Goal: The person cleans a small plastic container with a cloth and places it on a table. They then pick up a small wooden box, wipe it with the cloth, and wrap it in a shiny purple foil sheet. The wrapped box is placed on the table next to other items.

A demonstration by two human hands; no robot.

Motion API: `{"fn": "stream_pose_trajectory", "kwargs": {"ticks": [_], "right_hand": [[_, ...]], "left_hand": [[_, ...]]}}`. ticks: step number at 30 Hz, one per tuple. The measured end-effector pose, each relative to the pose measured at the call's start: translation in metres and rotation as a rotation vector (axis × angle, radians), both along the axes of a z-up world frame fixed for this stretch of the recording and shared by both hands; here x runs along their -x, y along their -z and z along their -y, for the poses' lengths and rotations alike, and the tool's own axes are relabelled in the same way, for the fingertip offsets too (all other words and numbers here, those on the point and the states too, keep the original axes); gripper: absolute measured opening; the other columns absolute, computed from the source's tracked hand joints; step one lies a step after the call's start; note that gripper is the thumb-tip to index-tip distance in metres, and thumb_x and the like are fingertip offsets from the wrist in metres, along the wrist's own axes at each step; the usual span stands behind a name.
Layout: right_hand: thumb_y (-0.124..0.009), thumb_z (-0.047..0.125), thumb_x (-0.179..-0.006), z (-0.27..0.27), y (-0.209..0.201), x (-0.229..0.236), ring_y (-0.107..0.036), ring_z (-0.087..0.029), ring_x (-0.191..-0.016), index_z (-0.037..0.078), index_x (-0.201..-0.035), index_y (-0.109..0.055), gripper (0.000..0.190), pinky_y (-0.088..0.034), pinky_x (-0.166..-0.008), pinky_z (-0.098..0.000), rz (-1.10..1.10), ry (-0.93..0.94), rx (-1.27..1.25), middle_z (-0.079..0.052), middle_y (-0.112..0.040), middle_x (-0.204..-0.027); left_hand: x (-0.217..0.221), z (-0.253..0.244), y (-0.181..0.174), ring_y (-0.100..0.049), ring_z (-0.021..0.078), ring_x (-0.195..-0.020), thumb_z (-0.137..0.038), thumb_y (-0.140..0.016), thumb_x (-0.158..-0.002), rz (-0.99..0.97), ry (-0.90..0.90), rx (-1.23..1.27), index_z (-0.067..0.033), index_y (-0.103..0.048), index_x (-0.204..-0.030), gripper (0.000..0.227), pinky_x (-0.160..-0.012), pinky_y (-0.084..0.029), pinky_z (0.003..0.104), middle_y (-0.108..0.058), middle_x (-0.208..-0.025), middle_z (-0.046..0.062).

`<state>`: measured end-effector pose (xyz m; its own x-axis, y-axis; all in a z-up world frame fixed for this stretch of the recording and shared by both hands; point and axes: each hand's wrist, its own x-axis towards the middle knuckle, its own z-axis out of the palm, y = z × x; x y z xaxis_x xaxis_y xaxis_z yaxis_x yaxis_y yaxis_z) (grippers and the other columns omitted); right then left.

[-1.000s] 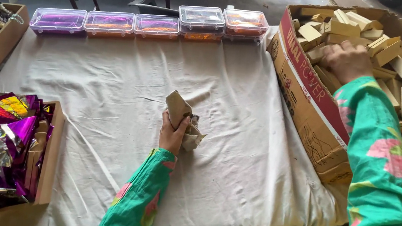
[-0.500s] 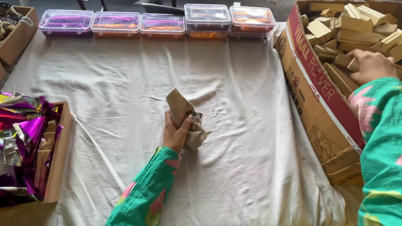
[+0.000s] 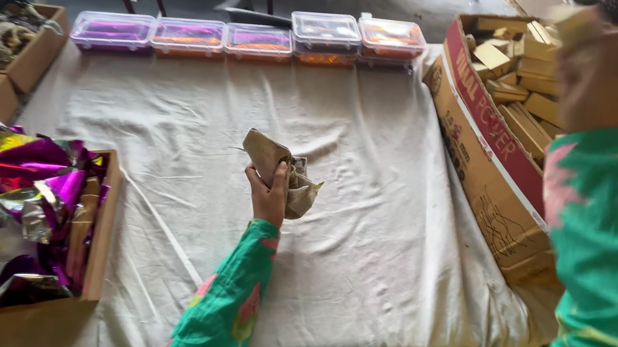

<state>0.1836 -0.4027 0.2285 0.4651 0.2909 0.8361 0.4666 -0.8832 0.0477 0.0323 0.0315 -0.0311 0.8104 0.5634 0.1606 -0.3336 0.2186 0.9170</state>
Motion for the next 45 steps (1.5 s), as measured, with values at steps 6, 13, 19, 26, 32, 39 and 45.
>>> {"fn": "stream_pose_trajectory", "kwargs": {"ticks": [6,13,19,26,32,39,45], "right_hand": [[-0.074,0.015,-0.087,-0.199,0.043,0.075,-0.072,-0.023,-0.087,0.016,-0.107,-0.081,0.022,-0.059,-0.078,-0.0342,-0.677,-0.767,0.317,-0.008,-0.077,-0.116],[-0.082,0.041,-0.080,-0.293,0.138,0.070,-0.066,-0.035,-0.107,0.021,-0.142,-0.058,0.070,-0.053,-0.093,-0.0482,-0.878,-0.599,0.488,-0.017,-0.071,-0.114],[-0.075,0.039,-0.099,-0.285,0.154,0.089,-0.060,-0.028,-0.125,0.014,-0.148,-0.052,0.059,-0.052,-0.102,-0.0414,-0.819,-0.749,-0.027,-0.013,-0.064,-0.135],[-0.070,0.014,-0.099,-0.239,0.234,0.052,-0.069,-0.017,-0.101,0.001,-0.119,-0.063,0.025,-0.058,-0.087,-0.0324,-1.212,-0.983,-0.848,-0.011,-0.072,-0.111],[-0.064,0.017,-0.094,-0.213,0.221,0.061,-0.074,-0.023,-0.088,0.005,-0.107,-0.069,0.019,-0.061,-0.083,-0.0363,-1.301,-1.017,-1.761,-0.010,-0.074,-0.098],[-0.074,0.003,-0.089,-0.235,0.306,0.033,-0.074,-0.020,-0.093,0.009,-0.114,-0.062,0.028,-0.062,-0.082,-0.0339,-1.299,-1.049,-1.345,-0.008,-0.074,-0.106],[-0.076,-0.003,-0.087,-0.236,0.220,0.087,-0.071,-0.014,-0.101,0.002,-0.123,-0.069,0.037,-0.059,-0.091,-0.0309,-1.333,-1.097,-1.003,-0.006,-0.075,-0.112]], "left_hand": [[0.019,0.001,-0.025,-0.057,0.0212,-0.120,-0.031,-0.064,-0.103,0.253,-0.202,0.057,-0.0007,-0.034,-0.138,0.055,-0.101,-0.051,0.035,-0.052,-0.134,0.018],[-0.005,-0.025,0.009,-0.054,0.0248,-0.125,-0.031,-0.064,-0.105,0.221,-0.461,0.049,0.0020,-0.040,-0.142,0.055,-0.107,-0.045,0.036,-0.051,-0.136,0.019],[-0.005,-0.006,0.005,-0.058,0.0220,-0.111,-0.027,-0.065,-0.098,0.205,-0.235,0.262,0.0025,-0.053,-0.130,0.045,-0.091,-0.051,0.033,-0.057,-0.122,0.013],[0.041,-0.021,-0.065,-0.063,0.0291,-0.109,-0.033,-0.073,-0.094,0.064,-0.032,-0.774,-0.0086,-0.066,-0.122,0.038,-0.091,-0.053,0.041,-0.067,-0.116,0.009],[0.035,-0.030,-0.052,-0.064,0.0274,-0.108,-0.049,-0.083,-0.077,0.070,-0.039,-1.203,-0.0208,-0.075,-0.104,0.039,-0.090,-0.052,0.044,-0.070,-0.114,0.002],[0.042,0.012,-0.060,-0.074,0.0198,-0.092,-0.039,-0.081,-0.087,-0.039,0.182,-0.842,-0.0138,-0.071,-0.123,0.045,-0.078,-0.061,0.035,-0.069,-0.113,0.006],[0.009,0.001,0.004,-0.074,0.0191,-0.105,-0.019,-0.078,-0.091,0.095,0.236,-0.541,-0.0057,-0.064,-0.128,0.042,-0.084,-0.064,0.033,-0.069,-0.120,0.009]]}}
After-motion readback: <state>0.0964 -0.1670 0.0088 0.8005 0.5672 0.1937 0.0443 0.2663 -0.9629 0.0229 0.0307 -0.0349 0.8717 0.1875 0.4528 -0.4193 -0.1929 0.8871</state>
